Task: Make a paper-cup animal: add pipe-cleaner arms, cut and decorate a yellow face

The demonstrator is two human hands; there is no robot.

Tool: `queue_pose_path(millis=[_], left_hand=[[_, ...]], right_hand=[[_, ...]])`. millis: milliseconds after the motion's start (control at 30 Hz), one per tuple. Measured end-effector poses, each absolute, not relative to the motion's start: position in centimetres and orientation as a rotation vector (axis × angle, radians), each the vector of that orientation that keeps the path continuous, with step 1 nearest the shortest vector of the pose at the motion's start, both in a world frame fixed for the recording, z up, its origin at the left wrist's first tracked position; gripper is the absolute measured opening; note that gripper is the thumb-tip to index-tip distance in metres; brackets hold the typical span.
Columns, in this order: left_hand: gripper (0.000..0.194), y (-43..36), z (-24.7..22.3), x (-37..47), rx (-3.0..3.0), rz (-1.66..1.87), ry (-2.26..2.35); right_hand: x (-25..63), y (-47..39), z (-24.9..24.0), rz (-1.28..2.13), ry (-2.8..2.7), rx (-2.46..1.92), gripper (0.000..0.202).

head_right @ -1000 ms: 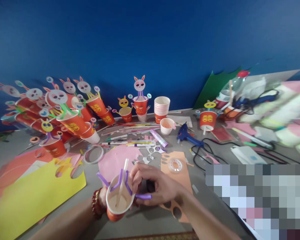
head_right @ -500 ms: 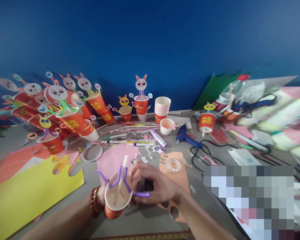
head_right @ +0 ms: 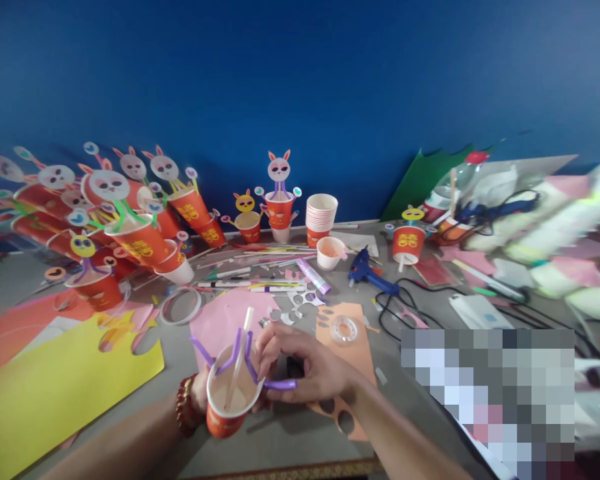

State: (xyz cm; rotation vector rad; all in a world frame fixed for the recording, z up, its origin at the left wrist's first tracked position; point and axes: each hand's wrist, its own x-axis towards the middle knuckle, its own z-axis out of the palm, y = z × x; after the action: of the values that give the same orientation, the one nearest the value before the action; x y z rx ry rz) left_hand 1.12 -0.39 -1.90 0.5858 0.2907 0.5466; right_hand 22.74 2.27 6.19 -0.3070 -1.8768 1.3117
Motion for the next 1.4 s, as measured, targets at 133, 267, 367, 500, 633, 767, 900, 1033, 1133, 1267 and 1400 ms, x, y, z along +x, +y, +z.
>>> queue_pose_path(millis=[133,267,367,500,633,767,900,1033,1133,1267,1400], left_hand=[[0.058,-0.4,-1.7,1.0,0.594,0.576,0.303],[0.056,-0.4,-1.7,0.9,0.589,0.576,0.315],[0.049,-0.3,-2.0,0.9,0.566,0.582,0.320],[0.051,-0.2,-2.4,0.9,0.548,0.573,0.306],[0.063,-0.3,-2.3,0.8,0.562,0.584,0.292],[0.068,-0.4,-2.1,1.0,0.577,0.593,0.310],[0.065,-0.4,-1.5,1.1,0.596,0.586,0.320],[0.063,-0.3,-0.9,1.1,0.618,0.585,0.307],[0.059,-0.2,-0.9,1.1,0.624,0.586,0.300],[0.055,-0.1,-1.3,1.1,0.623,0.576,0.291],[0.053,-0.1,-1.2,1.0,0.625,0.547,0.274]], right_hand=[[22.7,2.3,6.4,1.300,-1.896,-0.304,0.012],[22.8,2.2,6.5,1.307,-1.906,-0.328,0.012],[22.8,2.1,6.5,1.300,-1.903,-0.336,0.013],[22.6,2.0,6.4,1.279,-1.867,-0.339,0.016],[22.6,2.0,6.4,1.284,-1.862,-0.330,0.015],[22.8,2.0,6.4,1.285,-1.902,-0.335,0.014],[22.9,2.1,6.5,1.280,-1.926,-0.348,0.013],[22.8,2.0,6.6,1.286,-1.918,-0.348,0.015],[22.6,1.9,6.4,1.287,-1.875,-0.341,0.016],[22.6,1.9,6.3,1.284,-1.845,-0.332,0.015],[22.7,2.0,6.6,1.290,-1.877,-0.345,0.015]])
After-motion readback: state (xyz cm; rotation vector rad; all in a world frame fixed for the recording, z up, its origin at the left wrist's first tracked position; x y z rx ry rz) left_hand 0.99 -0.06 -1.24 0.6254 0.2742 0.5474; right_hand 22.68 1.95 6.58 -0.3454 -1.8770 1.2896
